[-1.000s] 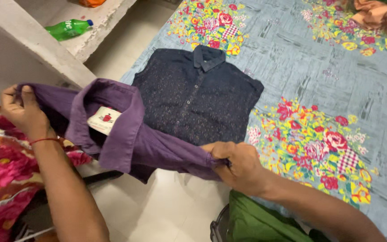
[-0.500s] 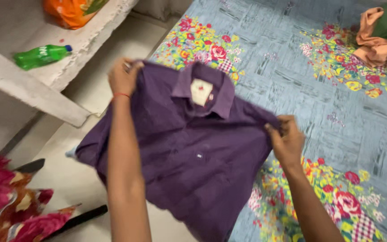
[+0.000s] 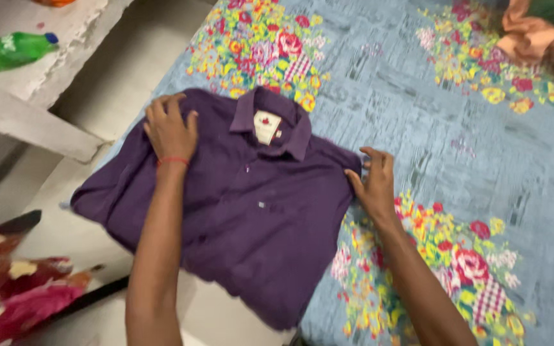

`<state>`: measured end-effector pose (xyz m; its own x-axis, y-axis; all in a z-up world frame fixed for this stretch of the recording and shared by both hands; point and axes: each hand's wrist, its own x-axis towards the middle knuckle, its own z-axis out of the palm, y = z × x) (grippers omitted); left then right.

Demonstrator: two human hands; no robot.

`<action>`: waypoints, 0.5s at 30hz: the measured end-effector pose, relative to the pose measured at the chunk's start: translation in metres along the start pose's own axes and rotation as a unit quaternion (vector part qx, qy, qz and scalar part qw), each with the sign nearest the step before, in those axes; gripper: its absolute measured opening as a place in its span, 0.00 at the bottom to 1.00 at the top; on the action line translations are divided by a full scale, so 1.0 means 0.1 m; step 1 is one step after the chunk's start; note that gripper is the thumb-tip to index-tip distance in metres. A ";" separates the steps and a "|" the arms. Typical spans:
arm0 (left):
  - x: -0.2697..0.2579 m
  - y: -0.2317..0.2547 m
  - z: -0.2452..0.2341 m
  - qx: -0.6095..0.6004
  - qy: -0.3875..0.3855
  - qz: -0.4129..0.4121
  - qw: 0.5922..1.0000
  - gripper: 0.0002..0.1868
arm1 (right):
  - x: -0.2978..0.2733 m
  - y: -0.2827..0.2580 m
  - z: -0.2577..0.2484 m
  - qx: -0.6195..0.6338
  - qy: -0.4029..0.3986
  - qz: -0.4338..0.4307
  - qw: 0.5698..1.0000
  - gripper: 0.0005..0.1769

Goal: The person irons a purple long-sleeved shirt, then folds it and sets it aside. Next, they unfold a green long-sleeved shirt, smooth it out, and iron the back and sleeves using a handheld iron.

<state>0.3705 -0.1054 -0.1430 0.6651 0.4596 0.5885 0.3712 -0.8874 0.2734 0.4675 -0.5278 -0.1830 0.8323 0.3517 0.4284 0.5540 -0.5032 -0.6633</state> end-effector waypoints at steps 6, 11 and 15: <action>-1.80 0.90 -1.05 -0.092 -0.074 0.036 0.992 0.17 | -1.20 -0.87 -0.25 0.095 -0.224 -0.337 0.910 0.28; -3.07 1.52 -1.36 -0.136 -0.102 0.018 0.985 0.05 | -1.59 -1.00 -0.35 0.014 -0.379 -0.369 0.848 0.17; -3.26 1.37 -1.41 -0.166 -0.103 0.015 0.981 0.06 | -1.54 -1.05 -0.46 -0.018 -0.410 -0.370 0.834 0.15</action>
<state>0.1128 -0.3823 -0.1900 0.8020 0.4004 0.4432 0.1406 -0.8478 0.5114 0.2815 -0.5656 -0.1510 -0.0206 0.9902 0.1384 0.9228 0.0721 -0.3785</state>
